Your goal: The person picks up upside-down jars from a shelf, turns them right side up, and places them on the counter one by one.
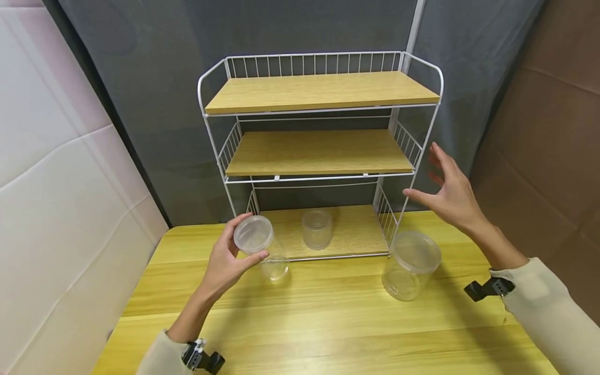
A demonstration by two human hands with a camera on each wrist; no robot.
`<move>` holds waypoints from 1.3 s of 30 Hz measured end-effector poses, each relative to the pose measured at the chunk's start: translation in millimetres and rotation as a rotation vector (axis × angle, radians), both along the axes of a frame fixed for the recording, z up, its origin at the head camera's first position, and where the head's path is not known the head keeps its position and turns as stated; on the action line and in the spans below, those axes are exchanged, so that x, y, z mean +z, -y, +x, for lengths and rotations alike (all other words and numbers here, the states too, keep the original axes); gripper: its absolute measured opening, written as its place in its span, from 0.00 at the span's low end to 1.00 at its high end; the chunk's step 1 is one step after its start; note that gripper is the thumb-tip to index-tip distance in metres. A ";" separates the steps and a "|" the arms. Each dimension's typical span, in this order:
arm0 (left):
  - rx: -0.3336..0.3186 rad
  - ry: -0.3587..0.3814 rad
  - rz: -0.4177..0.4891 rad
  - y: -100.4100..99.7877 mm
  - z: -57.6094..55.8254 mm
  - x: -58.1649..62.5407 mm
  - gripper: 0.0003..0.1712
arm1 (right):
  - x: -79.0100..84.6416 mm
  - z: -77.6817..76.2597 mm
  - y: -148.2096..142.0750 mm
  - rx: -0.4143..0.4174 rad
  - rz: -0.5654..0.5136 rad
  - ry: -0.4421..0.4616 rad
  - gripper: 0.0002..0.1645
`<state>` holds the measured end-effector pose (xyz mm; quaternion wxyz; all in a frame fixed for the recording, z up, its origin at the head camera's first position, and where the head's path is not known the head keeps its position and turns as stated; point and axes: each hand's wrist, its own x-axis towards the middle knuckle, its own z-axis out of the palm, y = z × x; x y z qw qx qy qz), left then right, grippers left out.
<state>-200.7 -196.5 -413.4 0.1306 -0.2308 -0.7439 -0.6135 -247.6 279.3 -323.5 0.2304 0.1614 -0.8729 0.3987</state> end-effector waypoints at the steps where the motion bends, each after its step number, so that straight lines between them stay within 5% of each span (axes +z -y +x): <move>1: 0.004 0.000 -0.009 2.3 -0.3 -1.2 0.52 | 0.6 -3.0 0.0 0.005 -0.001 0.007 0.72; 19: 0.119 0.037 -0.083 26.5 -0.9 -27.3 0.51 | 2.8 -41.2 6.8 0.041 0.011 -0.075 0.68; 39: 0.184 0.069 -0.161 41.1 0.8 -40.8 0.50 | 0.5 -49.5 13.2 0.037 -0.001 -0.080 0.62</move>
